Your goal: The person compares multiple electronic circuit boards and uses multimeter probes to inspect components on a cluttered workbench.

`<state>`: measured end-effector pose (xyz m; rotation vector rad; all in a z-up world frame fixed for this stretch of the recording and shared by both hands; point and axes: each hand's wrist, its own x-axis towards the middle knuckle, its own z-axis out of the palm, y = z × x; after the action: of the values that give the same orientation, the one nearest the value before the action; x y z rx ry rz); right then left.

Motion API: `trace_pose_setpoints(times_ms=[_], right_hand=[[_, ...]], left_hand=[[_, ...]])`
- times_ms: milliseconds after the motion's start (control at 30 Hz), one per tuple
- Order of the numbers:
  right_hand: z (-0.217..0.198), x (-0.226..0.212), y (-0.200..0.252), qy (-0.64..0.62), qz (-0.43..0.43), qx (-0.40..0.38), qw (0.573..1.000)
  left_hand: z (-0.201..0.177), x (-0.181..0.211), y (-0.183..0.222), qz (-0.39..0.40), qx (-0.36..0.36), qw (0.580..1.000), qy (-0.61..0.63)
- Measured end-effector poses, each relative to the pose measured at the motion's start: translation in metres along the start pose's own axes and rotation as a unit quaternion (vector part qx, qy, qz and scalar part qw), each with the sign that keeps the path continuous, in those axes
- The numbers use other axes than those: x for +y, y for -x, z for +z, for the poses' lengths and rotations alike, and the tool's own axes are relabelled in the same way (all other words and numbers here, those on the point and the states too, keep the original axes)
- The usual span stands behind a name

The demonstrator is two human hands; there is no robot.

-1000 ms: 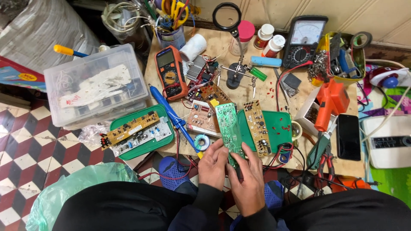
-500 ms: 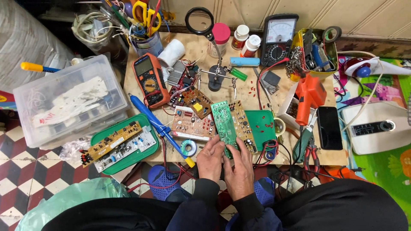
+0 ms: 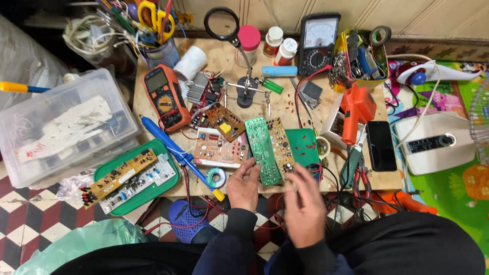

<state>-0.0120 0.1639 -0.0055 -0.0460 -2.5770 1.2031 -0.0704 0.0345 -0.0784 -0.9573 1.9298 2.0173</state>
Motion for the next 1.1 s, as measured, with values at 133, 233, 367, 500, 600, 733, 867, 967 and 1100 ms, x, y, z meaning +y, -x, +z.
trace_pose_setpoints(times_ms=[133,233,367,500,600,733,867,967,1100], right_hand=[[-0.041,0.006,0.010,-0.008,0.059,-0.035,0.998],[-0.014,0.097,0.059,0.140,-0.046,-0.202,0.968],[0.061,0.164,0.131,0.269,-0.075,-0.397,0.874],[0.106,0.177,0.157,0.324,-0.067,-0.550,0.767],[0.118,0.183,0.154,0.330,-0.089,-0.454,0.823],[0.135,0.205,0.144,0.368,-0.008,-0.447,0.815],[0.135,0.215,0.144,0.397,0.044,-0.578,0.712],[0.123,0.195,0.128,0.388,0.050,-0.602,0.696],[0.069,0.122,0.097,0.357,0.010,-0.589,0.724]], left_hand=[[0.000,-0.020,-0.013,0.037,0.004,0.999,-0.011],[-0.005,0.011,0.003,-0.010,0.002,1.000,-0.006],[-0.006,0.015,0.003,-0.019,-0.003,1.000,0.006],[-0.015,0.026,0.010,-0.027,-0.017,0.999,-0.033],[-0.043,0.062,0.041,-0.024,-0.057,0.993,-0.104],[-0.106,0.121,0.099,0.006,0.064,0.992,-0.113],[-0.163,0.119,0.125,0.100,0.160,0.973,0.135],[-0.174,0.096,0.129,0.129,0.167,0.947,0.244],[-0.144,0.054,0.145,0.008,0.153,0.943,0.295]])
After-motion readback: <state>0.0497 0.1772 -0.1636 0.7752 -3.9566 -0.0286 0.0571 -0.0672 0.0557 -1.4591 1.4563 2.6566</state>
